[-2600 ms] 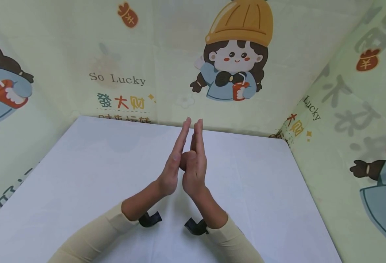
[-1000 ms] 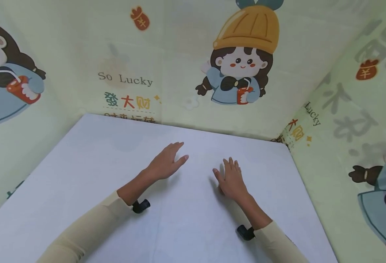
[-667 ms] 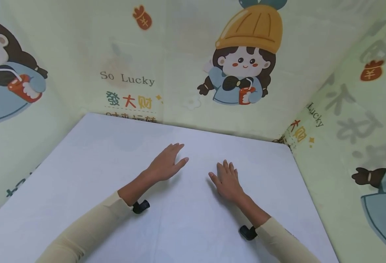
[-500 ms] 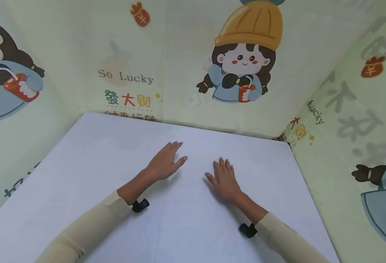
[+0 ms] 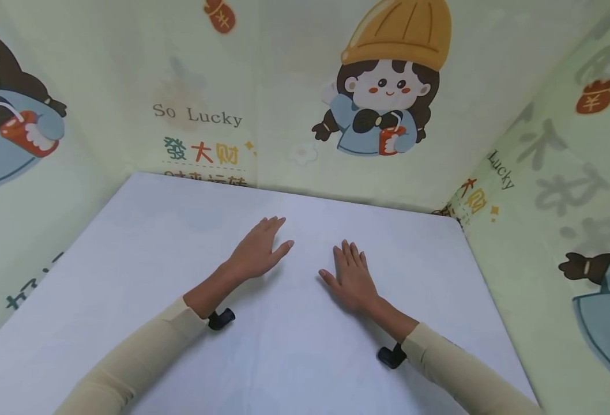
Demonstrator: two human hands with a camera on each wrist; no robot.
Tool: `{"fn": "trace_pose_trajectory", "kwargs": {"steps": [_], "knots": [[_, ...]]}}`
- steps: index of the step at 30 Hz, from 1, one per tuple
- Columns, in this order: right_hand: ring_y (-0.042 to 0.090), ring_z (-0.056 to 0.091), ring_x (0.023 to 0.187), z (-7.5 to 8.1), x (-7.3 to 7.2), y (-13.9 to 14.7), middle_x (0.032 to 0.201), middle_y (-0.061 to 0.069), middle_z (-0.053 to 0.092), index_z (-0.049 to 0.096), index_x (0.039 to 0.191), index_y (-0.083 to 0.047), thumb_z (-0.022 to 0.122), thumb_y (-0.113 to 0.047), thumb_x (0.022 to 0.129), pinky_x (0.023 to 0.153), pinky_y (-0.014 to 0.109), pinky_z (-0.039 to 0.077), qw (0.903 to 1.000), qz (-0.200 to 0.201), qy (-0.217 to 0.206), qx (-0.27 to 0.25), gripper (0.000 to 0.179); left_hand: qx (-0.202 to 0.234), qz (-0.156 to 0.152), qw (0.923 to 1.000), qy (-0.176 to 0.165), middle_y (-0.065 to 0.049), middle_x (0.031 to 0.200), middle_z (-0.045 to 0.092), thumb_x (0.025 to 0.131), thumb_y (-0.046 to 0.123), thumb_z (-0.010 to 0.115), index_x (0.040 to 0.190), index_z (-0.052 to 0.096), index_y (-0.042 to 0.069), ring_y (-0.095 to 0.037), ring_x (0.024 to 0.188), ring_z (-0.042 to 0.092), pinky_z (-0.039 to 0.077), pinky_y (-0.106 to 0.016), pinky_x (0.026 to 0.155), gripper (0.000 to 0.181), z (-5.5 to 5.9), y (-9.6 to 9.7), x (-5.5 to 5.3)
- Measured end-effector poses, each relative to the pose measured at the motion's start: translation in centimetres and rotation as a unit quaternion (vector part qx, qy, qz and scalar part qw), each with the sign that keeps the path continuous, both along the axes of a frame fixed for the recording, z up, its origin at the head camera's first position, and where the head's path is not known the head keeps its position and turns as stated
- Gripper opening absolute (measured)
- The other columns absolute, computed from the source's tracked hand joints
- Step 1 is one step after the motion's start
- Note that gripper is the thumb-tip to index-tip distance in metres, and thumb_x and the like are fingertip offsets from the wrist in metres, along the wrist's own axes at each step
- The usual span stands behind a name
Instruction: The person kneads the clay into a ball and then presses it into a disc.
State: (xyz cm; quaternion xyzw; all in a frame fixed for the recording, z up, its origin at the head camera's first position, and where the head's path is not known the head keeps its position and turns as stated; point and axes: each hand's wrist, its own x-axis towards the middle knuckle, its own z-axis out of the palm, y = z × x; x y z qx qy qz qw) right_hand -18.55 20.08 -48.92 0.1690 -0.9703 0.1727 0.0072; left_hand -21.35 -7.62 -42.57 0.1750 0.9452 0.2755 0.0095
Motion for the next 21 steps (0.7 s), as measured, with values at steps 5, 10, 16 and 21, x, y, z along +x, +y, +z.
{"fn": "trace_pose_trajectory", "kwargs": {"steps": [5, 10, 16, 21], "knots": [[0.044, 0.011, 0.158, -0.1, -0.2, -0.2, 0.17, 0.026, 0.018, 0.032, 0.162, 0.004, 0.058, -0.049, 0.105, 0.124, 0.062, 0.009, 0.9997, 0.003, 0.012, 0.02, 0.081, 0.001, 0.007, 1.0, 0.005, -0.021, 0.165, 0.038, 0.108, 0.048, 0.051, 0.161, 0.038, 0.002, -0.041, 0.155, 0.027, 0.021, -0.05, 0.125, 0.071, 0.0, -0.7, -0.3], [0.045, 0.014, 0.157, -0.1, -0.3, -0.4, 0.17, 0.027, 0.02, 0.032, 0.161, 0.004, 0.057, -0.049, 0.105, 0.124, 0.063, 0.011, 0.9994, 0.005, 0.024, 0.024, 0.081, -0.006, 0.016, 0.9998, 0.004, -0.02, 0.165, 0.037, 0.108, 0.048, 0.05, 0.162, 0.037, 0.003, -0.041, 0.155, 0.026, 0.02, -0.049, 0.125, 0.072, 0.1, -1.6, -0.5], [0.044, 0.014, 0.158, -0.2, -0.2, -0.6, 0.17, 0.027, 0.019, 0.031, 0.161, 0.005, 0.054, -0.05, 0.105, 0.124, 0.062, 0.01, 0.9991, 0.0, 0.028, 0.032, 0.082, -0.006, 0.03, 0.9995, -0.01, -0.02, 0.166, 0.036, 0.108, 0.048, 0.05, 0.162, 0.036, 0.003, -0.04, 0.156, 0.025, 0.019, -0.05, 0.126, 0.072, 0.5, -2.6, -0.6], [0.045, 0.013, 0.158, -0.2, -0.3, -0.6, 0.17, 0.027, 0.019, 0.03, 0.162, 0.005, 0.054, -0.052, 0.105, 0.124, 0.062, 0.01, 0.9987, 0.007, 0.028, 0.042, 0.084, -0.013, 0.047, 0.9987, -0.018, -0.02, 0.167, 0.034, 0.108, 0.048, 0.049, 0.163, 0.035, 0.004, -0.04, 0.157, 0.023, 0.018, -0.05, 0.126, 0.072, 0.3, -3.5, -0.6]]}}
